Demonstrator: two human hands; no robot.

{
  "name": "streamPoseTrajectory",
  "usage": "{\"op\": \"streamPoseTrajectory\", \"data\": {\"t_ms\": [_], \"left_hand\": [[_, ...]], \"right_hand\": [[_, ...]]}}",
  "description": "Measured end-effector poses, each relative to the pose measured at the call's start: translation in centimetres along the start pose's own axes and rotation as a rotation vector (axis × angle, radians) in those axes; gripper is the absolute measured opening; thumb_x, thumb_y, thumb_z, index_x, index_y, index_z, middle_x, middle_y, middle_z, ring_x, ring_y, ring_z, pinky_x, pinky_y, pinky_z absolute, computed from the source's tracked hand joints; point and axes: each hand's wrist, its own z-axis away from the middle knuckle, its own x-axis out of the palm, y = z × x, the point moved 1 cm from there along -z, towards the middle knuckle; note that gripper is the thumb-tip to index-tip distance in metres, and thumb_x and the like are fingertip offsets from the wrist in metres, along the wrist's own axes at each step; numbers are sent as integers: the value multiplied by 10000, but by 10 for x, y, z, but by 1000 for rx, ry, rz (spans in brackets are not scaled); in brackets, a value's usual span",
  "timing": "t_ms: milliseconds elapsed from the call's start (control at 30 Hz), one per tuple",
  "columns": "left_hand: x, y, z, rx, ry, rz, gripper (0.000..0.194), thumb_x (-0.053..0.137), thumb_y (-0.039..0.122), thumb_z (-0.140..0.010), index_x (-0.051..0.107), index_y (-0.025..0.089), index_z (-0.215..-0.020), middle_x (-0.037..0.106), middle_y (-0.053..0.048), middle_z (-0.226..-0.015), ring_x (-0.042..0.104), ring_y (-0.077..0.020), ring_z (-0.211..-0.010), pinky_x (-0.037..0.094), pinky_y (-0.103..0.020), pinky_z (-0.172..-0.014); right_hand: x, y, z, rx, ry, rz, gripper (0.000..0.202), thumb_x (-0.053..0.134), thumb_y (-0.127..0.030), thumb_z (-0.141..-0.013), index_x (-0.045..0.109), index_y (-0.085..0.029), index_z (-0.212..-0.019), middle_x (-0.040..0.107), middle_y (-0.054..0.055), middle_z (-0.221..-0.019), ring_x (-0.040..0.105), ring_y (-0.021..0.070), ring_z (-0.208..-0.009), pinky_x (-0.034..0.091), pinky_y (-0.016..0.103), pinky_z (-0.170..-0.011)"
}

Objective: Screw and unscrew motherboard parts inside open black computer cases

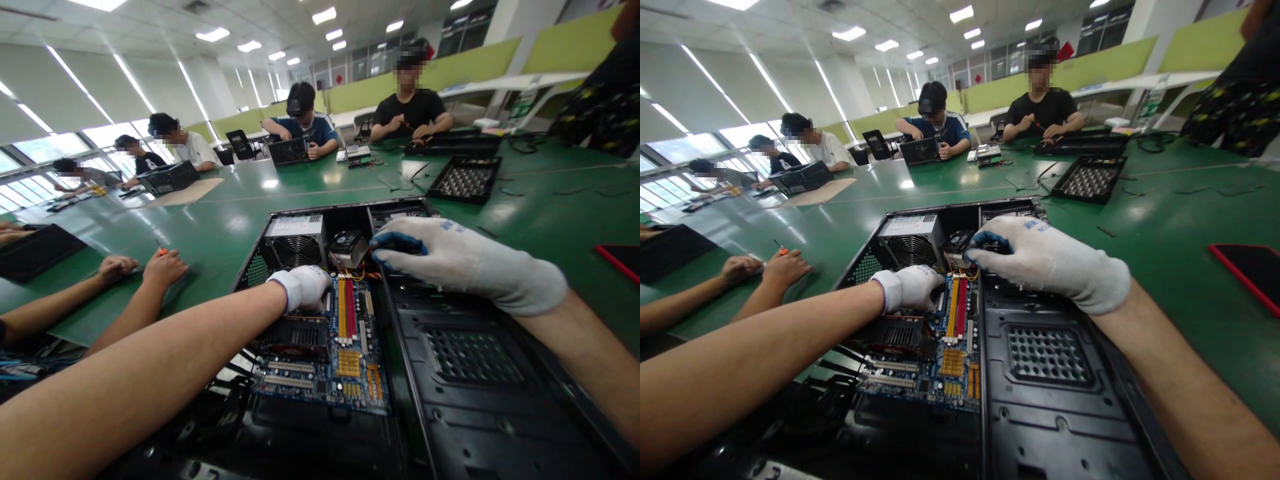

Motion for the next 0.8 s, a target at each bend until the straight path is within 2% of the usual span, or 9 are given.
{"op": "streamPoseTrajectory", "data": {"t_ms": [333,467,567,633,700,800], "left_hand": [[11,-9,-11,76,-38,76,610,832,402,-697,665,169,-1235,730,-146,-1228,716,-326,-1101,576,-367,-954],[7,-8,-8,57,-16,114,647,821,442,-693,639,165,-1248,717,-159,-1251,704,-338,-1137,564,-382,-990],[0,-10,-2,20,26,177,767,825,466,-673,576,136,-1319,698,-180,-1282,693,-350,-1158,569,-389,-982],[-5,-11,2,7,88,231,862,812,463,-674,499,117,-1399,695,-186,-1282,697,-348,-1148,576,-387,-963],[-10,-11,7,9,163,294,875,777,464,-704,452,106,-1434,706,-186,-1257,704,-341,-1134,576,-380,-954],[-18,-11,15,11,240,344,728,690,478,-783,504,92,-1371,709,-206,-1236,702,-351,-1130,572,-396,-947]], "right_hand": [[4,6,-1,-16,28,29,414,568,-552,-961,704,-233,-1187,720,49,-1191,647,245,-1113,479,388,-1005],[3,5,-1,-14,40,37,410,526,-559,-986,701,-240,-1176,718,50,-1205,658,239,-1100,506,387,-987],[0,2,2,12,99,53,420,521,-567,-983,703,-245,-1183,709,61,-1246,654,254,-1144,520,405,-1010],[-1,3,11,43,156,85,465,531,-591,-967,693,-245,-1233,682,77,-1316,625,279,-1227,500,438,-1076],[0,8,27,101,220,141,558,553,-623,-939,649,-238,-1332,628,104,-1412,571,313,-1321,452,482,-1148],[5,31,64,208,338,211,734,596,-638,-897,517,-214,-1492,532,148,-1528,503,367,-1403,394,531,-1195]]}}
